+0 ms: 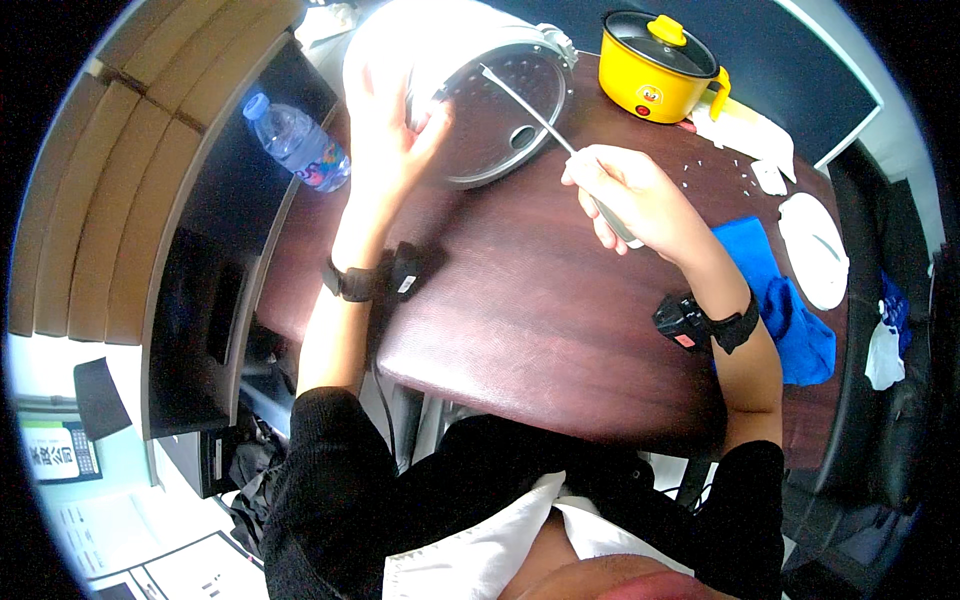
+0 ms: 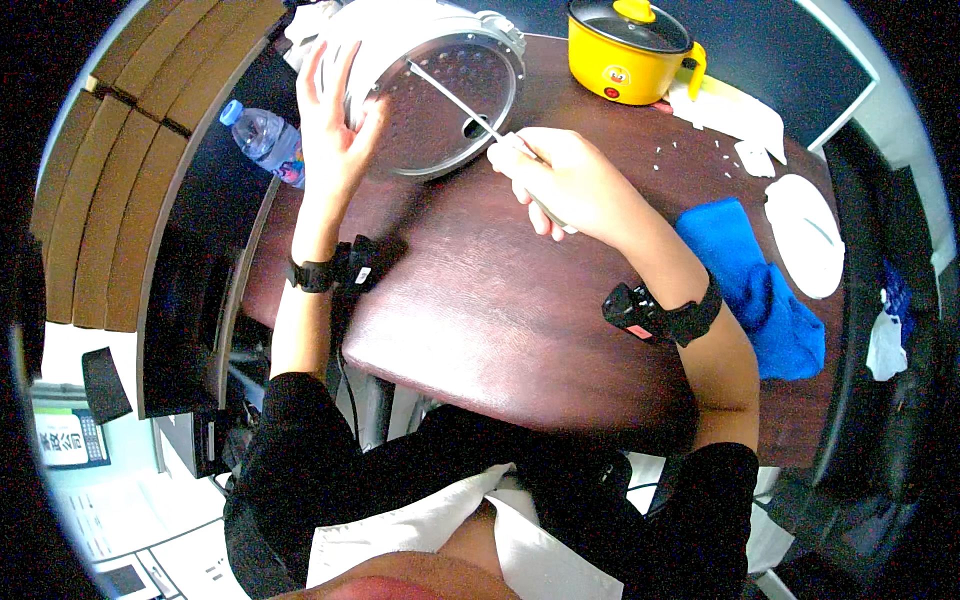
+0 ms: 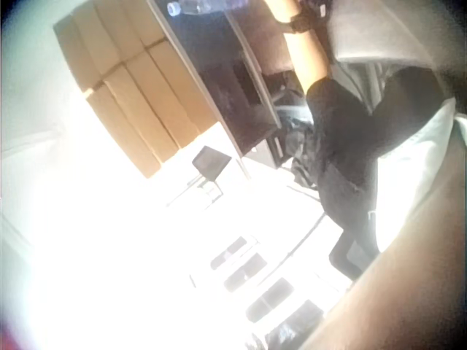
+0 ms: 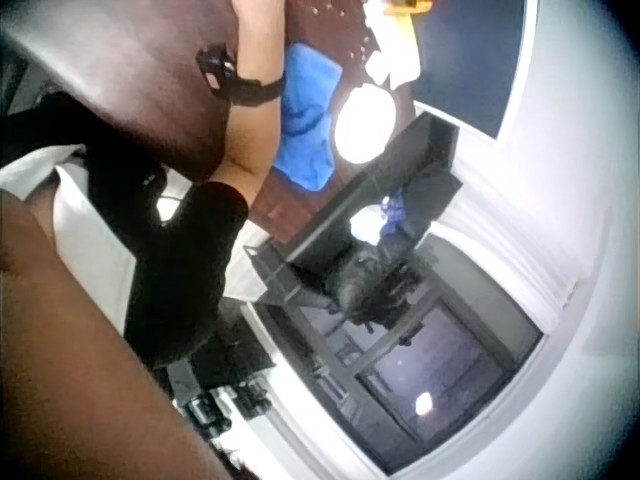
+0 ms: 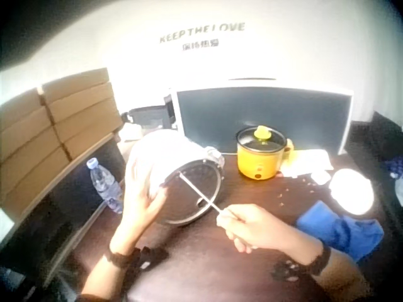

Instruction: The person uses a screwdriver to repeatedly pry and adjust a metal perforated lid on a table. The hands hold the lid steady while inserting and rotating the screwdriver at various points around the rim. The task continues without visible completion or removal of the lid.

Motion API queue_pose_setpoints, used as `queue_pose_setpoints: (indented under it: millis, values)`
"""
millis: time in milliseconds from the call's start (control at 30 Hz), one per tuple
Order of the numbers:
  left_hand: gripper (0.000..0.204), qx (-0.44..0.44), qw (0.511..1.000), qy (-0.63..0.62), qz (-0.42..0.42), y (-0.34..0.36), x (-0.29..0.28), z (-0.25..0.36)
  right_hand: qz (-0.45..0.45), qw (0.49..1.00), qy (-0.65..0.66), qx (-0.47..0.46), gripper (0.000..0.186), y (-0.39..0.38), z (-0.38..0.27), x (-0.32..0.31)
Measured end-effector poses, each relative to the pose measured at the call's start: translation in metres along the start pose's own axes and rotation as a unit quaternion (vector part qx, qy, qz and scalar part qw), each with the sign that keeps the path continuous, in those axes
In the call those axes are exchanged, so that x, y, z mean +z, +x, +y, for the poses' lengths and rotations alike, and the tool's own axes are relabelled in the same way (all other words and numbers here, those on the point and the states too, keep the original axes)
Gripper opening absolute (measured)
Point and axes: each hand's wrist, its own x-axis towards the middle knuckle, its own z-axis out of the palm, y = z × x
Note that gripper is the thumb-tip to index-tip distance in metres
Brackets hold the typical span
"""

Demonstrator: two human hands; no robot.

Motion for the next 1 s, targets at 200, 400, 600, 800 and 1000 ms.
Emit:
queue_pose_setpoints:
  millis: [200,400,600,800,1000]
  values:
    - [0.061,-0.018,1.0,-0.013,-0.01,-0.006,-0.001,-0.001,-0.006,1.0,-0.014,0.019,0.031,-0.001,-0.002,0.016]
    - [0.061,-0.033,0.999,-0.013,-0.02,-0.004,-0.001,0.006,-0.008,1.0,-0.017,0.011,0.032,-0.002,-0.003,0.017]
    - [0.064,0.002,1.0,-0.01,-0.004,-0.003,0.007,-0.003,-0.009,1.0,-0.013,0.018,0.032,-0.001,-0.001,0.02]
    - [0.062,-0.016,1.0,-0.001,-0.011,-0.001,0.004,0.006,-0.011,1.0,-0.012,0.021,0.031,-0.003,-0.004,0.018]
    - [0.062,-0.013,1.0,0.011,-0.015,-0.001,0.007,0.006,-0.003,1.0,-0.003,0.018,0.029,-0.004,-0.005,0.017]
